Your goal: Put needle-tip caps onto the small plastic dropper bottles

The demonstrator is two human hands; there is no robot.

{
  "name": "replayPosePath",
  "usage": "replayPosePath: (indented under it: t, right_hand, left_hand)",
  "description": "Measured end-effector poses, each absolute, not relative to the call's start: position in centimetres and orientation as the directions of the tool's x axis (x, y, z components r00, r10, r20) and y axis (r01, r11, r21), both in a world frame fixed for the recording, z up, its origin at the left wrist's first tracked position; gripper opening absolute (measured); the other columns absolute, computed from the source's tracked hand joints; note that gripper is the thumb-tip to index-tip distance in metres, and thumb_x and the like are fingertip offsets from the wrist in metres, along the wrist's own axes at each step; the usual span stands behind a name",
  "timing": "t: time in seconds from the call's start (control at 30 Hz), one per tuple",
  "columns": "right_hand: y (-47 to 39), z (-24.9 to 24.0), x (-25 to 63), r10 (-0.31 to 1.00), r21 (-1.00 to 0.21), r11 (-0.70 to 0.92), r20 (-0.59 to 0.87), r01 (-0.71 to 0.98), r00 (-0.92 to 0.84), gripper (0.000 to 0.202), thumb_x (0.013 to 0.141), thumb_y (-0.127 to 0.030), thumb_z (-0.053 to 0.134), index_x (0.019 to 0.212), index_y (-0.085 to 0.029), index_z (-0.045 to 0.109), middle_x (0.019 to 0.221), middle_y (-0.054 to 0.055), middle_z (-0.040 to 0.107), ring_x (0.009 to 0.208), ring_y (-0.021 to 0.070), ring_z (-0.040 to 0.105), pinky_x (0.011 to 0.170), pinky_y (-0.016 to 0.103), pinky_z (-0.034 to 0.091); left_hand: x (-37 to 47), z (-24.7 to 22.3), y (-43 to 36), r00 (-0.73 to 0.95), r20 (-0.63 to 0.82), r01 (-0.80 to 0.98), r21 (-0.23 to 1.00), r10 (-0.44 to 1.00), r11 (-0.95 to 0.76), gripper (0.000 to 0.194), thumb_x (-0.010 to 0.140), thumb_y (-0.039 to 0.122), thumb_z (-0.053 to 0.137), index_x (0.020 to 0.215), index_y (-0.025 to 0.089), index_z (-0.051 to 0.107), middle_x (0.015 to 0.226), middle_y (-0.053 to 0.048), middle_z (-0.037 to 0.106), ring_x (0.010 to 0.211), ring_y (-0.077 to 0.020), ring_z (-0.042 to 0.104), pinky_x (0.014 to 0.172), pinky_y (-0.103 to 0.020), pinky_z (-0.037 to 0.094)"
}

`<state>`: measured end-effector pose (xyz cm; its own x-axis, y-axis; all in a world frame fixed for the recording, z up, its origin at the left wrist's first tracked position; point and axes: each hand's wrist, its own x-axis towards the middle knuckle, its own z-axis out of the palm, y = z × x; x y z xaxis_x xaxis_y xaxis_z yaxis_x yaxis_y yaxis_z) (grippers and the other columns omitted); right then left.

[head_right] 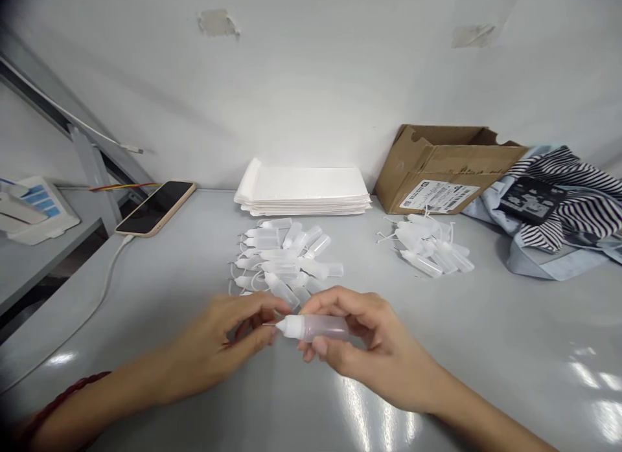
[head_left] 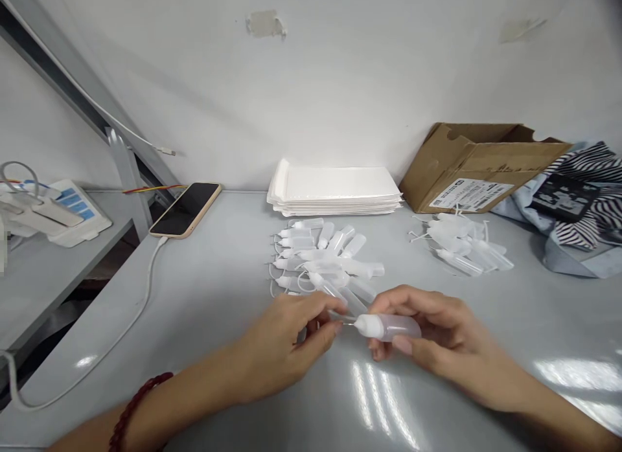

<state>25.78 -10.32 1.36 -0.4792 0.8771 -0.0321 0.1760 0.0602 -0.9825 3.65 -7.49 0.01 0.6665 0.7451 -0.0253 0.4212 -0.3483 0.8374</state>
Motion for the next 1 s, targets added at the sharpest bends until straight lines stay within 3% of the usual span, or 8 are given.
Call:
replayPosePath:
  t: [0.1,0.23,0.47,1.0]
  right_hand:
    - [-9.9,1.1,25.7,0.88,-0.992,-0.126,-0.113,0.004,-0.461,0.011,0.087,-0.027,0.057,0.093,-0.019,0.062,0.073,0.001,0.065,0.066,0.0105,0.061,0.065,0.023,0.048]
    - [-9.6,0.1,25.8,0.92,-0.974,-0.215,-0.179,-0.07,-0.348,0.013,0.088,-0.029,0.057,0.089,-0.019,0.064,0.067,-0.001,0.062,0.057,0.0073,0.055,0.061,0.022,0.044]
    - [-9.5,-0.7,26.5,0.979,-0.987,-0.152,-0.142,-0.059,-0.146,0.015,0.087,-0.033,0.058,0.088,-0.021,0.066,0.059,-0.003,0.056,0.052,0.0075,0.049,0.052,0.022,0.037]
    - [-10.1,0.6,25.7,0.944,-0.986,-0.155,-0.168,0.066,-0.285,0.02,0.083,-0.039,0.061,0.088,-0.021,0.066,0.059,-0.003,0.058,0.052,0.0075,0.05,0.054,0.022,0.041]
  left_hand:
    - [3.6,0.4,-7.4,0.671,-0.053,0.432,0.838,0.739,-0.332,0.017,0.089,0.023,0.047,0.087,0.017,0.062,0.06,0.005,0.052,0.054,-0.0073,0.044,0.051,-0.018,0.034]
    - [3.5,0.6,-7.2,0.663,-0.115,0.453,0.848,0.74,-0.274,0.018,0.088,0.027,0.048,0.079,0.017,0.059,0.055,0.006,0.047,0.05,-0.0071,0.041,0.046,-0.017,0.031]
    - [3.3,0.8,-7.0,0.616,-0.02,0.399,0.87,0.787,-0.291,0.016,0.088,0.025,0.049,0.076,0.018,0.058,0.063,0.004,0.056,0.058,-0.0083,0.049,0.055,-0.018,0.04]
    - [3.4,1.0,-7.5,0.624,0.022,0.384,0.862,0.781,-0.331,0.011,0.088,0.021,0.048,0.082,0.019,0.057,0.066,0.004,0.057,0.059,-0.0085,0.05,0.055,-0.018,0.04]
